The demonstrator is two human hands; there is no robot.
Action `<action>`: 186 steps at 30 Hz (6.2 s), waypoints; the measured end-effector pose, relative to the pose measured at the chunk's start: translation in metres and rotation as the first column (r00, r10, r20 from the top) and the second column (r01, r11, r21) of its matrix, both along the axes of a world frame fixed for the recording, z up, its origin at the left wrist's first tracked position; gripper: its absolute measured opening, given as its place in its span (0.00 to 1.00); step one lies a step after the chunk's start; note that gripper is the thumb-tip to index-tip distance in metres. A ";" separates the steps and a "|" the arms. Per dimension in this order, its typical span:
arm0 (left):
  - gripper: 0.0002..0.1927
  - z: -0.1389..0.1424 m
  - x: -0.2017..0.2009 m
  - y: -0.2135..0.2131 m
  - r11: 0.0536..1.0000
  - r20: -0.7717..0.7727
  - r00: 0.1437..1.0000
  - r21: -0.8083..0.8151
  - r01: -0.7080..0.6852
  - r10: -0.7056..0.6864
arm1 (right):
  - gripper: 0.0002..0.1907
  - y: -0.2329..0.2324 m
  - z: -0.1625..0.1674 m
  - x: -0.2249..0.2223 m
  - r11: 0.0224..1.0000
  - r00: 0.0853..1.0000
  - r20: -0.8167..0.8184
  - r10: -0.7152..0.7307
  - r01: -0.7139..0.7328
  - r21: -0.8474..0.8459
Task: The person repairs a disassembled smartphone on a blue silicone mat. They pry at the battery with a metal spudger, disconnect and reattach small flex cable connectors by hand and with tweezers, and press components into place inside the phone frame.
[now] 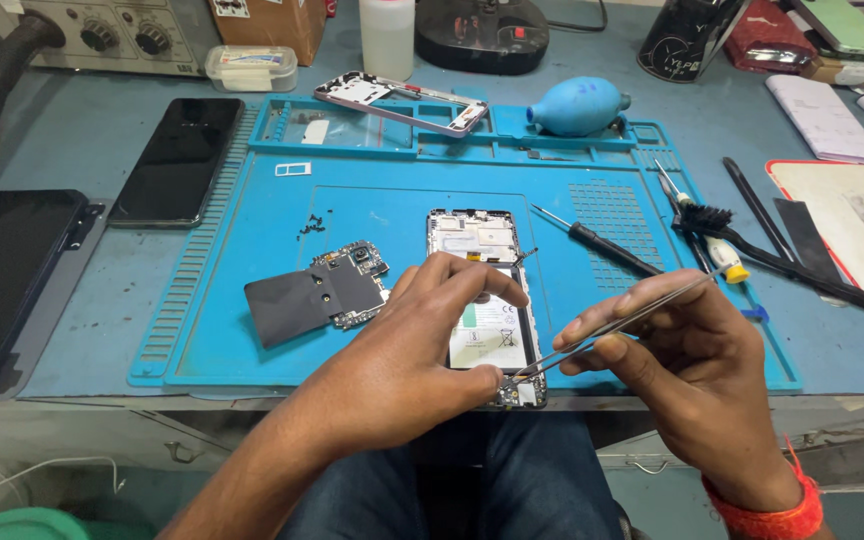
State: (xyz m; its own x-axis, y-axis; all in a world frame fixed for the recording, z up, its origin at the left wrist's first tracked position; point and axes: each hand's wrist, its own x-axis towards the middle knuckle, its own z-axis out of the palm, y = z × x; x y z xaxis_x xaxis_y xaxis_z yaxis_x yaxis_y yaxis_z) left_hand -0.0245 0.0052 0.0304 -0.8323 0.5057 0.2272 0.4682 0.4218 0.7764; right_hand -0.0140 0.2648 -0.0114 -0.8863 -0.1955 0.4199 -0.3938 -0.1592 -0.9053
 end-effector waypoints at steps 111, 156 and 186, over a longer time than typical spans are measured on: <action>0.31 0.047 -0.034 0.042 0.832 -0.143 0.967 -0.546 0.101 -0.211 | 0.12 -0.002 -0.004 0.014 0.971 0.972 -0.108 -0.210 0.194 -0.137; 0.39 0.041 -0.052 0.046 0.815 0.166 0.971 -0.528 0.237 -0.174 | 0.11 0.008 -0.011 0.016 0.985 0.982 -0.113 -0.150 0.139 -0.105; 0.35 0.036 -0.056 0.035 0.846 0.188 0.947 -0.428 0.317 -0.260 | 0.14 0.009 -0.012 0.013 0.984 0.983 -0.107 -0.148 0.136 -0.112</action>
State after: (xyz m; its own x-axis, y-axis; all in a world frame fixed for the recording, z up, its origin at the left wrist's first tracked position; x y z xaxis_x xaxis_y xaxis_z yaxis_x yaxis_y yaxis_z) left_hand -0.0803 0.0406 0.0669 -0.6387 0.7500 -0.1720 0.5400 0.5961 0.5942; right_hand -0.0009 0.2738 -0.0230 -0.8470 -0.0211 0.5312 -0.5189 -0.1846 -0.8347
